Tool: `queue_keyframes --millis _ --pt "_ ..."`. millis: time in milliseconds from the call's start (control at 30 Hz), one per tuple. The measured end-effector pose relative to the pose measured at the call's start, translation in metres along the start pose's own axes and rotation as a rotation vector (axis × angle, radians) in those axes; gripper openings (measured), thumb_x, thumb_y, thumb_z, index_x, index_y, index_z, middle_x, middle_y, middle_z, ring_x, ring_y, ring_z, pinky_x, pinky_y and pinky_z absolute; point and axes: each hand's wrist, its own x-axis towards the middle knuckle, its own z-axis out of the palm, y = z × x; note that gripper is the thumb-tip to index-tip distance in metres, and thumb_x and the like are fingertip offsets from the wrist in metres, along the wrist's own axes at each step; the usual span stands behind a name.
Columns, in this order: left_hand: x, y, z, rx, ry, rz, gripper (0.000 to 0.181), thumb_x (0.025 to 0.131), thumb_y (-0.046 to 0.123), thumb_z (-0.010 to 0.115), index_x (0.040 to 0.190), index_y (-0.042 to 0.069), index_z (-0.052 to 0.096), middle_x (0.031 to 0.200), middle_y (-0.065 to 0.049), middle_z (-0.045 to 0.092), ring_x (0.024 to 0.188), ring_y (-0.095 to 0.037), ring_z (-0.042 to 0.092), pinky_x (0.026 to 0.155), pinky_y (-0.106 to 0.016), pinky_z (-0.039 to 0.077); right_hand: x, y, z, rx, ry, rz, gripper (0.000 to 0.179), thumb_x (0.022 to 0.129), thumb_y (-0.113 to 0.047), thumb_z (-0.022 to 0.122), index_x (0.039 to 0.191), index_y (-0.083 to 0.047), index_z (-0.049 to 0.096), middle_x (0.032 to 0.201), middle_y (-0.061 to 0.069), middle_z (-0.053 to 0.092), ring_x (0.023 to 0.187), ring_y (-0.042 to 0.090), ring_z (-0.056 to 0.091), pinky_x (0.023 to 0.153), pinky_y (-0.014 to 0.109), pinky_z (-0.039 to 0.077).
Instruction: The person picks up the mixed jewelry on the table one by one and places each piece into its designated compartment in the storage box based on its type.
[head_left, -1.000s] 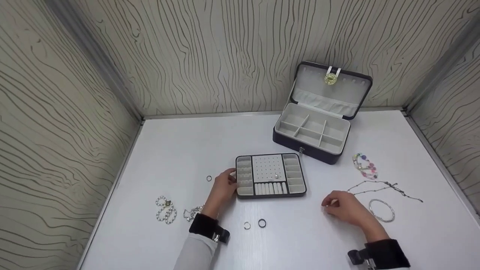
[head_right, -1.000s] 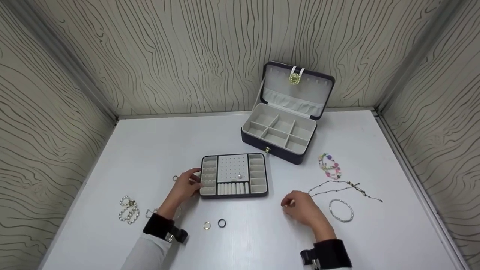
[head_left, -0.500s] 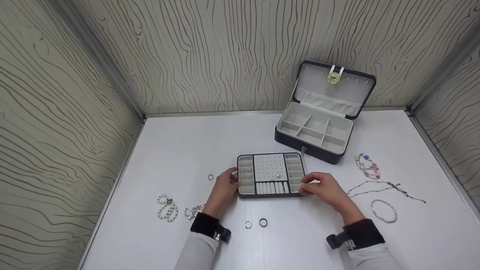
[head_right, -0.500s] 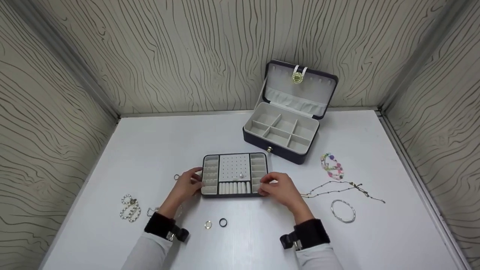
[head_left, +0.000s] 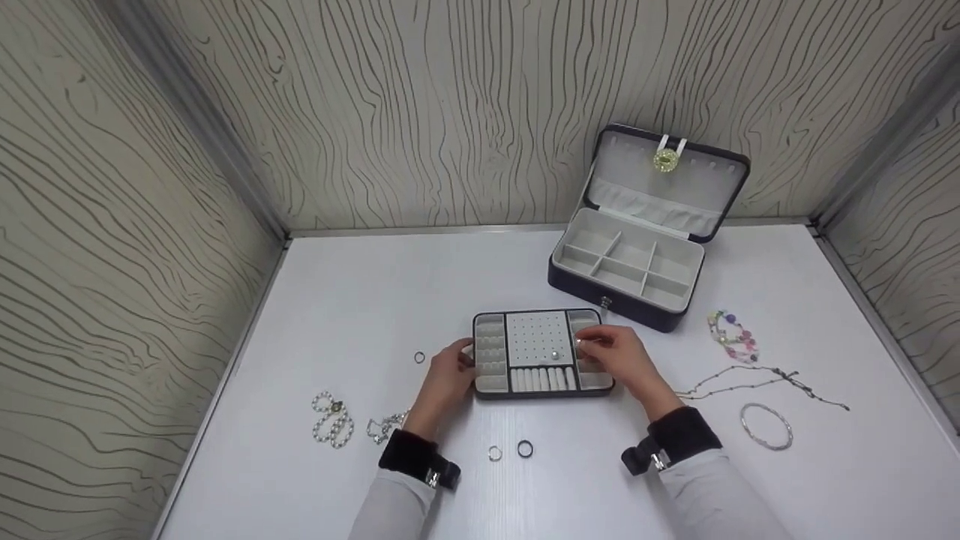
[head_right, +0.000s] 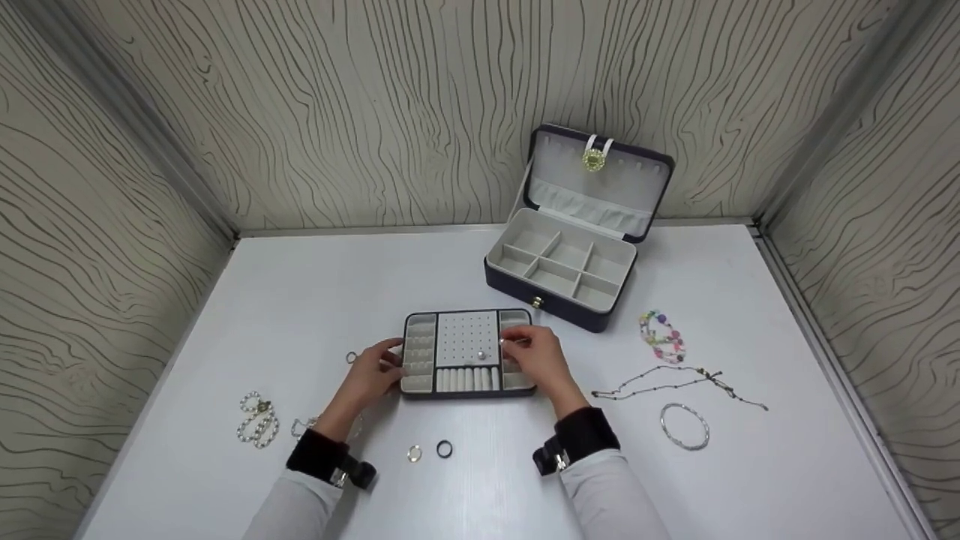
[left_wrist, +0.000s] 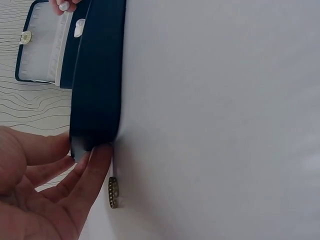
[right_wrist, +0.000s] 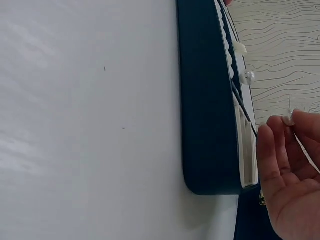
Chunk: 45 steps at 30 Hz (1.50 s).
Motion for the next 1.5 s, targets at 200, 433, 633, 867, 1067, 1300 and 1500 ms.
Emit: queue_keyframes --millis 200,433,633,867,1067,1300,1500 --pt "0.000 -0.001 0.001 -0.001 0.015 0.018 0.051 0.087 -0.001 0.067 0.136 -0.001 0.053 0.093 -0.007 0.063 0.080 -0.017 0.059 0.072 -0.035 0.051 0.005 0.005 0.009 -0.202 0.008 -0.065 0.016 0.088 0.002 0.066 0.103 0.005 0.070 0.098 0.012 0.068 0.085 0.017 0.060 0.076 0.027 0.050" --pt "0.000 0.002 0.002 0.036 0.022 -0.001 0.051 0.087 0.001 0.066 0.137 0.000 0.052 0.095 -0.007 0.063 0.084 -0.019 0.060 0.075 -0.036 0.051 0.007 0.006 0.014 -0.306 0.007 -0.068 0.015 0.087 0.001 0.066 0.102 0.001 0.071 0.095 0.008 0.068 0.086 0.020 0.061 0.079 0.034 0.048" --pt "-0.001 0.002 0.002 0.048 0.023 -0.029 0.052 0.087 0.001 0.066 0.137 0.001 0.052 0.096 -0.007 0.063 0.084 -0.019 0.060 0.075 -0.036 0.052 0.006 0.005 0.018 -0.349 0.012 -0.060 0.014 0.087 0.001 0.066 0.100 0.000 0.070 0.092 0.007 0.066 0.084 0.021 0.059 0.077 0.035 0.048" --pt "-0.001 0.002 0.002 0.037 0.036 0.000 0.051 0.085 0.000 0.066 0.135 0.000 0.054 0.095 -0.008 0.063 0.083 -0.019 0.061 0.076 -0.037 0.052 0.006 0.005 0.022 -0.372 0.043 -0.051 0.014 0.088 0.000 0.065 0.101 -0.001 0.069 0.093 0.007 0.066 0.085 0.021 0.059 0.077 0.035 0.048" --pt "-0.002 0.001 0.002 0.039 0.034 0.011 0.051 0.086 0.000 0.067 0.135 -0.002 0.054 0.095 -0.009 0.063 0.082 -0.019 0.060 0.076 -0.037 0.052 0.004 0.005 0.024 -0.397 0.045 -0.041 0.014 0.089 -0.001 0.065 0.102 -0.002 0.069 0.094 0.007 0.066 0.086 0.021 0.059 0.078 0.037 0.049" --pt "-0.003 0.000 0.002 0.028 0.029 0.014 0.049 0.086 -0.002 0.065 0.134 -0.001 0.054 0.094 -0.009 0.063 0.082 -0.019 0.059 0.076 -0.037 0.051 0.003 0.003 0.025 -0.406 0.042 -0.049 0.014 0.089 -0.001 0.065 0.102 0.000 0.068 0.095 0.008 0.065 0.088 0.023 0.060 0.080 0.041 0.049" --pt "-0.004 0.001 0.001 0.020 0.027 0.031 0.050 0.086 -0.004 0.063 0.135 -0.003 0.053 0.094 -0.010 0.063 0.082 -0.019 0.059 0.074 -0.036 0.051 0.003 0.002 0.024 -0.419 0.049 -0.045 0.015 0.089 -0.001 0.065 0.103 0.000 0.069 0.096 0.009 0.065 0.090 0.023 0.060 0.083 0.042 0.050"
